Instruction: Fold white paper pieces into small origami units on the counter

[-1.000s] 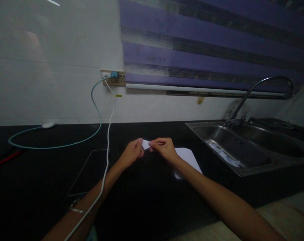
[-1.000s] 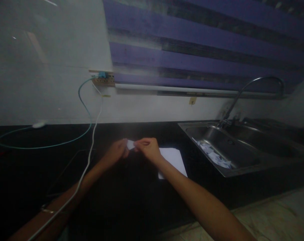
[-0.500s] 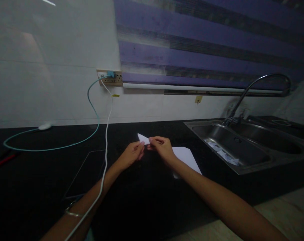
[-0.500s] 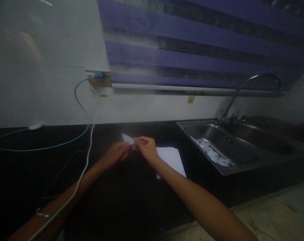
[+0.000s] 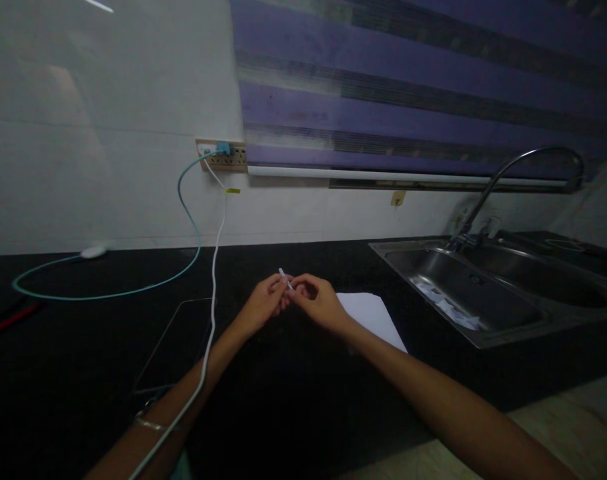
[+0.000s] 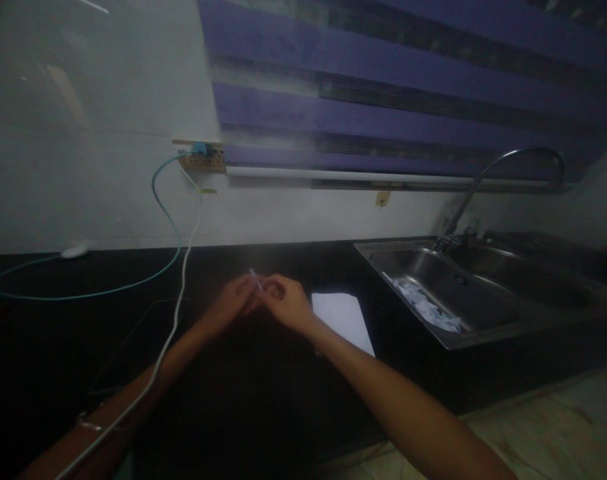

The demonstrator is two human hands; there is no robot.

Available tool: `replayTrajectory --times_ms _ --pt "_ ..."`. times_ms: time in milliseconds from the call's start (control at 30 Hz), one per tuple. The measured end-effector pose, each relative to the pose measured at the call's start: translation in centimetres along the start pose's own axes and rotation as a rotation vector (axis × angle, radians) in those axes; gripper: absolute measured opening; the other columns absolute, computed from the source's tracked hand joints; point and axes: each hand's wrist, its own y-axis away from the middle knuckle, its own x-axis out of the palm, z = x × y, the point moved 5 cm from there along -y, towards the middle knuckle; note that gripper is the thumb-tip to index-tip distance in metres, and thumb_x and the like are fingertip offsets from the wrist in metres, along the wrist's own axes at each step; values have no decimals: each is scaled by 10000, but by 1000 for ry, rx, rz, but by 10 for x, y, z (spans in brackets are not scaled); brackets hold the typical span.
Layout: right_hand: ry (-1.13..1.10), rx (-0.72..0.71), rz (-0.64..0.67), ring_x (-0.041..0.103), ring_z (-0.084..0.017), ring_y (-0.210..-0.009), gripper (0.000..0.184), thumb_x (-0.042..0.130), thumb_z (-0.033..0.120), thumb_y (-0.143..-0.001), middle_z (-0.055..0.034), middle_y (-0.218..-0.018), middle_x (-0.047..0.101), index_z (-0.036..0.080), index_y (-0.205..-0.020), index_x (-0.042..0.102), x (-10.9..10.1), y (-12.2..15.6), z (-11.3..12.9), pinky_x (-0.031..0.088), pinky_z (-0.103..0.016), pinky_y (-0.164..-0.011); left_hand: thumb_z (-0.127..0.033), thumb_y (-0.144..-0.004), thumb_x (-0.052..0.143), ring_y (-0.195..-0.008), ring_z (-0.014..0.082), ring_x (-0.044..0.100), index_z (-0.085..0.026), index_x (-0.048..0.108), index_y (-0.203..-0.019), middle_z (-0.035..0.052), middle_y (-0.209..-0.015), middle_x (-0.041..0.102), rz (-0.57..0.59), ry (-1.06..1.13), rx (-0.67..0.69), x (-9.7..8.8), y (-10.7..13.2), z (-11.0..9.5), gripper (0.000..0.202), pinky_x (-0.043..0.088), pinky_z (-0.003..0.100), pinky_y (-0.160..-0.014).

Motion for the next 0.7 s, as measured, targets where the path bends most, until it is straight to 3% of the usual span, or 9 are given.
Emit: replayTrajectory --times_ms 167,333,533,700 --pt "-223 97 118 639 -154 -690 262 661 433 -835 -14 -718 663 178 -840 600 4 -4 -6 475 -283 -669 -457 -929 485 -525 99 506 -163 584 -878 -9 -660 586 77 -78 53 4 3 0 315 353 194 -458" --pt "-298 149 174 622 -140 -654 308 748 428 -753 -8 -696 667 169 -808 590 2 -7 -14 443 -265 -641 -483 -948 463 -492 92 478 -184 567 -960 -24 -680 586 150 -32 36 7 4 5 317 305 191 -433" --pt "-467 249 247 601 -118 -580 342 764 420 -731 7 -669 670 177 -845 551 6 -6 -19 423 -244 -586 -401 -990 404 -707 140 607 -182 575 -942 9 -809 646 171 -179 145 8 6 -4 282 466 272 -705" --pt "-375 164 272 609 -122 -582 329 730 391 -777 18 -675 664 198 -910 500 5 -6 -20 444 -248 -590 -398 -995 384 -699 151 608 -182 568 -974 6 -788 638 195 -234 152 8 9 -5 285 468 284 -696"
